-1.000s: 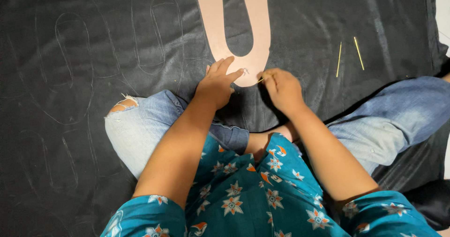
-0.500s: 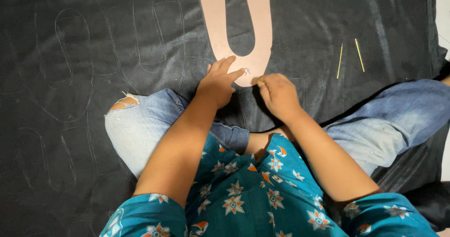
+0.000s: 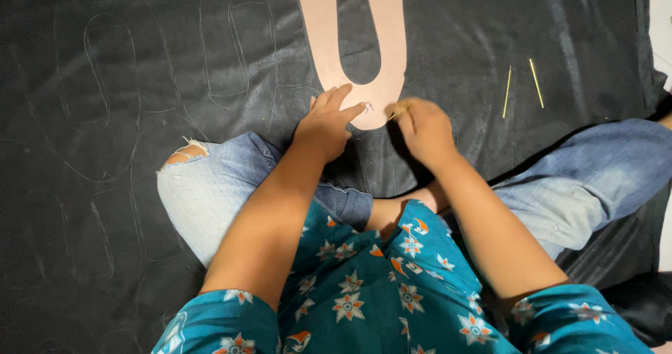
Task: The person places a U-shaped paper pattern onto a large piece of black fabric and uses a small pointed tool to trace the outline. They repeatedly reposition the pattern and continue tracing along its edges to mark the fabric.
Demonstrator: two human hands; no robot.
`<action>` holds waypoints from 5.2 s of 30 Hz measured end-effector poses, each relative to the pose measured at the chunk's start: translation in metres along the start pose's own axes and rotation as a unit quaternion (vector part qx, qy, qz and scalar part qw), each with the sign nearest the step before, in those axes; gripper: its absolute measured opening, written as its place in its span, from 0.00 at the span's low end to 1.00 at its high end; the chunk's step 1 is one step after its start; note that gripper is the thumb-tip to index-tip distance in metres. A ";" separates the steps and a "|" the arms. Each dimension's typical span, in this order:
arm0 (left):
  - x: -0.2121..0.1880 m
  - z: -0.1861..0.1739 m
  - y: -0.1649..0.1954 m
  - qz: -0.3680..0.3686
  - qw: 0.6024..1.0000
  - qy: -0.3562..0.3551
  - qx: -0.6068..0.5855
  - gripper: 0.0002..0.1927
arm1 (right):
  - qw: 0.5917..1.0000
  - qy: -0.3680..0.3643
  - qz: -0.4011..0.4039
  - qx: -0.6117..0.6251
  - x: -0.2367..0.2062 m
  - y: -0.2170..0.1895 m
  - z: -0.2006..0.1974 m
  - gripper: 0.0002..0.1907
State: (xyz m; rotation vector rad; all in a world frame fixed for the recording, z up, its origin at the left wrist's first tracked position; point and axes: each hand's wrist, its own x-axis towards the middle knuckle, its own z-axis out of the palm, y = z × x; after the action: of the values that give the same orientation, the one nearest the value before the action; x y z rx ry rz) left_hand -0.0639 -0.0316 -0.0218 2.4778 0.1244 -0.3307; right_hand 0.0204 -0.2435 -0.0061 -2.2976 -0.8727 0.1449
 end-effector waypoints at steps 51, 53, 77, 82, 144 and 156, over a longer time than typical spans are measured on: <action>-0.002 0.000 -0.005 0.047 0.998 0.034 0.012 0.34 | 0.999 -0.018 -0.049 0.002 -0.015 -0.027 0.010 0.09; 0.000 0.000 -0.004 0.038 0.999 0.031 0.007 0.35 | 0.996 -0.021 -0.072 0.039 -0.011 -0.031 0.016 0.09; 0.015 0.003 -0.018 0.066 0.991 0.111 -0.023 0.26 | 0.993 -0.091 -0.075 0.028 0.000 -0.027 0.017 0.10; 0.015 -0.001 -0.018 0.080 0.990 0.112 -0.025 0.26 | 0.993 -0.081 -0.074 0.033 0.017 -0.029 0.032 0.09; 0.030 0.074 0.066 -0.223 0.968 0.039 -0.104 0.24 | 0.983 -0.106 -0.149 0.019 0.111 -0.082 0.022 0.05; 0.034 0.081 0.066 -0.188 0.981 -0.028 -0.029 0.24 | 0.980 -0.121 -0.155 -0.019 0.095 -0.067 0.022 0.05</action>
State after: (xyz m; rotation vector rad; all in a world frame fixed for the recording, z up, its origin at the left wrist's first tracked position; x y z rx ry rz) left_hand -0.0367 -0.1326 -0.0552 2.3762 0.5750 -0.5460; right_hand 0.0498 -0.1349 0.0302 -2.1751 -1.3568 0.2744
